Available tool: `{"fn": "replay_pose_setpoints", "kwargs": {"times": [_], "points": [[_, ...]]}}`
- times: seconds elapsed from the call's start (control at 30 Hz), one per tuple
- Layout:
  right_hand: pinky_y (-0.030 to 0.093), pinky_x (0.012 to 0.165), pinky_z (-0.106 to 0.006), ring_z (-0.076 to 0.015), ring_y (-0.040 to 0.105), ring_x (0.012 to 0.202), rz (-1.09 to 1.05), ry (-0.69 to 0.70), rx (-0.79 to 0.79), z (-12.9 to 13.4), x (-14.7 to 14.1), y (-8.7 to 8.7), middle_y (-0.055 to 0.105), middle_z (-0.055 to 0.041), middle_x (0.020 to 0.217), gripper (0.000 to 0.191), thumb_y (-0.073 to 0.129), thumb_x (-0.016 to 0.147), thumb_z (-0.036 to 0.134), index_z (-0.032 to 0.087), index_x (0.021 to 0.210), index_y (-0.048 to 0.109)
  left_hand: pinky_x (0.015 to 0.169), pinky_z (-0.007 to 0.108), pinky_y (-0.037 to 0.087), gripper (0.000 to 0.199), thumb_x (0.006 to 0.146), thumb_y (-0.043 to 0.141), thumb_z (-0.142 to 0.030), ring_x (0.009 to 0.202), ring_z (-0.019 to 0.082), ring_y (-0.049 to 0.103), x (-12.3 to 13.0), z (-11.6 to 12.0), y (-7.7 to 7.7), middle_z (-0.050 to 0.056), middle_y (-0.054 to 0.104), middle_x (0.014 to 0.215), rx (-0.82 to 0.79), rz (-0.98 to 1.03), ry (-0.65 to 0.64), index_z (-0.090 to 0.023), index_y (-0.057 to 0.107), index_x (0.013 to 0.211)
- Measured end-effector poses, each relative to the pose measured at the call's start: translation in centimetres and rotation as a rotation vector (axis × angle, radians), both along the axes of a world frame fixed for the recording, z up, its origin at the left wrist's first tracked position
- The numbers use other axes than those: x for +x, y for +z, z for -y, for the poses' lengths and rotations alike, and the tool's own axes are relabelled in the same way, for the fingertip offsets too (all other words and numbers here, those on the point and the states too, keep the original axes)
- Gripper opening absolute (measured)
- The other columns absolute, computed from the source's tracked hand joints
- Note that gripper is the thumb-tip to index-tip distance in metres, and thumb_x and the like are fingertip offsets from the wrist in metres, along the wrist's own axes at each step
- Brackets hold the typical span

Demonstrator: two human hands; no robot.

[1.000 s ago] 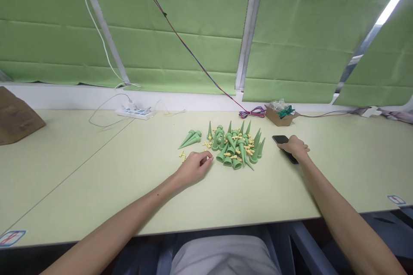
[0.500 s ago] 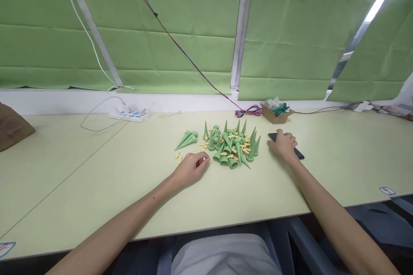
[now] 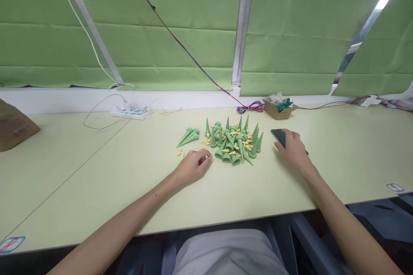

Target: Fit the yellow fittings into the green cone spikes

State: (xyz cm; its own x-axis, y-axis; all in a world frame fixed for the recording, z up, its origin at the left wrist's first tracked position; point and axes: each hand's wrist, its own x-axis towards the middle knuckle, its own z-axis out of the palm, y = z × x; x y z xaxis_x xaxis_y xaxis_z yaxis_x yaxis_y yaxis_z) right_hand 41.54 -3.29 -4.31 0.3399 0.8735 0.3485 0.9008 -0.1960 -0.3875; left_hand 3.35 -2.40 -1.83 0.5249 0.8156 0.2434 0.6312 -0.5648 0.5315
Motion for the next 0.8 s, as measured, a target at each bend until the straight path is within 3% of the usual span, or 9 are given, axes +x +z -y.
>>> {"fn": "replay_pose_setpoints", "kwargs": {"times": [0.1,0.23,0.37,0.5,0.63,0.8], "points": [[0.044,0.104,-0.055,-0.0407,0.055,0.128,-0.063,-0.024,-0.101,0.6,1.2,-0.7,0.039,-0.0259,0.146,0.071,0.055,0.091,0.047,0.017,0.151,0.034,0.057,0.026,0.032,0.031,0.097,0.044,-0.034,0.053,0.012,0.041,0.0,-0.1,-0.2,-0.003,0.05,0.057,0.004,-0.003,-0.01,-0.017,0.067,0.085],[0.043,0.109,-0.048,-0.0357,0.054,0.13,-0.2,0.159,-0.128,-3.2,2.4,0.2,0.042,-0.0252,0.147,0.079,0.064,0.084,0.047,0.013,0.15,0.037,0.055,0.026,0.032,0.032,0.097,0.045,-0.035,0.052,0.012,0.04,-0.1,-0.2,-0.2,-0.002,0.051,0.057,0.003,0.001,-0.003,-0.017,0.068,0.084],[0.045,0.109,-0.048,-0.0315,0.057,0.126,-0.281,0.191,0.119,-7.6,2.0,2.4,0.05,-0.0223,0.144,0.059,0.058,0.085,0.032,0.011,0.139,0.049,0.055,0.025,0.033,0.031,0.096,0.046,-0.034,0.052,0.013,0.041,-0.1,-0.2,-0.2,-0.002,0.049,0.056,0.017,-0.004,0.0,-0.018,0.069,0.085],[0.051,0.101,-0.046,-0.0285,0.067,0.109,-0.359,0.284,0.317,-8.8,-1.2,3.5,0.06,-0.0207,0.134,0.043,0.054,0.088,0.033,0.014,0.125,0.059,0.056,0.025,0.034,0.029,0.095,0.047,-0.033,0.051,0.012,0.041,-0.2,-0.3,-0.2,-0.003,0.049,0.054,0.033,-0.003,0.009,-0.018,0.069,0.084],[0.055,0.091,-0.044,-0.0272,0.071,0.096,-0.465,0.354,0.38,-8.8,-4.2,2.6,0.069,-0.0173,0.115,0.033,0.052,0.089,0.042,0.016,0.106,0.062,0.055,0.024,0.034,0.029,0.095,0.047,-0.032,0.051,0.012,0.04,-0.2,-0.3,-0.2,-0.003,0.048,0.054,0.031,-0.008,0.013,-0.017,0.069,0.083],[0.056,0.084,-0.044,-0.0283,0.073,0.089,-0.566,0.35,0.353,-8.8,-4.5,1.2,0.07,-0.013,0.098,0.04,0.044,0.092,0.054,0.018,0.093,0.06,0.055,0.024,0.033,0.029,0.095,0.047,-0.032,0.052,0.012,0.041,-0.2,-0.1,0.0,-0.002,0.052,0.057,0.021,-0.011,0.01,-0.017,0.068,0.083]]}}
